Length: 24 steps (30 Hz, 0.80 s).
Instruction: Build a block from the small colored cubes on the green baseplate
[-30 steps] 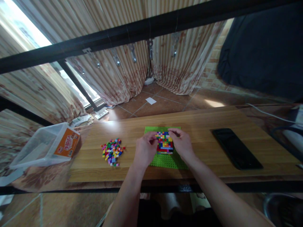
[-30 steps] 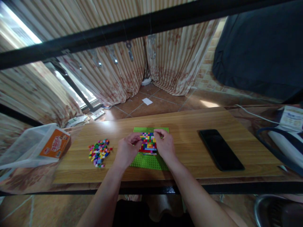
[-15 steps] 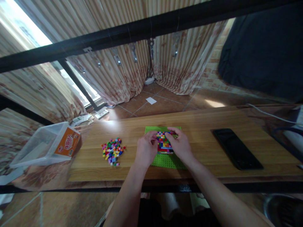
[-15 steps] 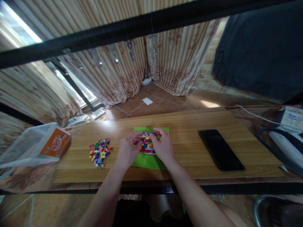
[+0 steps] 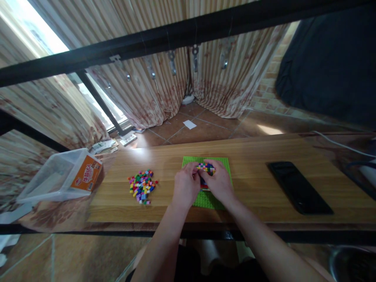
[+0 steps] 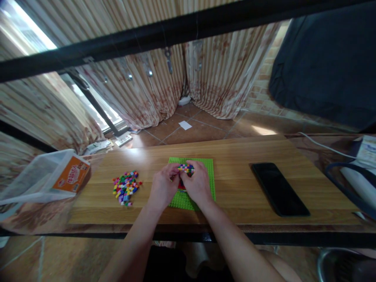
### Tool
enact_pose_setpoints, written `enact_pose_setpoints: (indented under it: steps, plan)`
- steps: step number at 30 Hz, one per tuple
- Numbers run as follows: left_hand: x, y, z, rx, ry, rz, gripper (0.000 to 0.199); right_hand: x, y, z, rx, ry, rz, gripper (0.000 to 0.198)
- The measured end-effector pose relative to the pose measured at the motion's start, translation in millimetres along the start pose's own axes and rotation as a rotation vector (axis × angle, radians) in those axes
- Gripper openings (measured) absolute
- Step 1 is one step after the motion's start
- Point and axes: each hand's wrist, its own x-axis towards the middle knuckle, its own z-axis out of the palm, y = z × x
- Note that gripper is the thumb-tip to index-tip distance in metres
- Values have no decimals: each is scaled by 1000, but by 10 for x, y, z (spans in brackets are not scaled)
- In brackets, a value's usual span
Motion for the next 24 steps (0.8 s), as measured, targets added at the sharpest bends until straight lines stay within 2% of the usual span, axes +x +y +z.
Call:
enact_pose_setpoints:
  steps: [15,24]
  plan:
    - [-8,5,28,2,-1,-2,31,33,0,-24,35,-41,65,33]
    - [1,10,28,12,-1,-18,31,39,31,-5,53,-39,56,33]
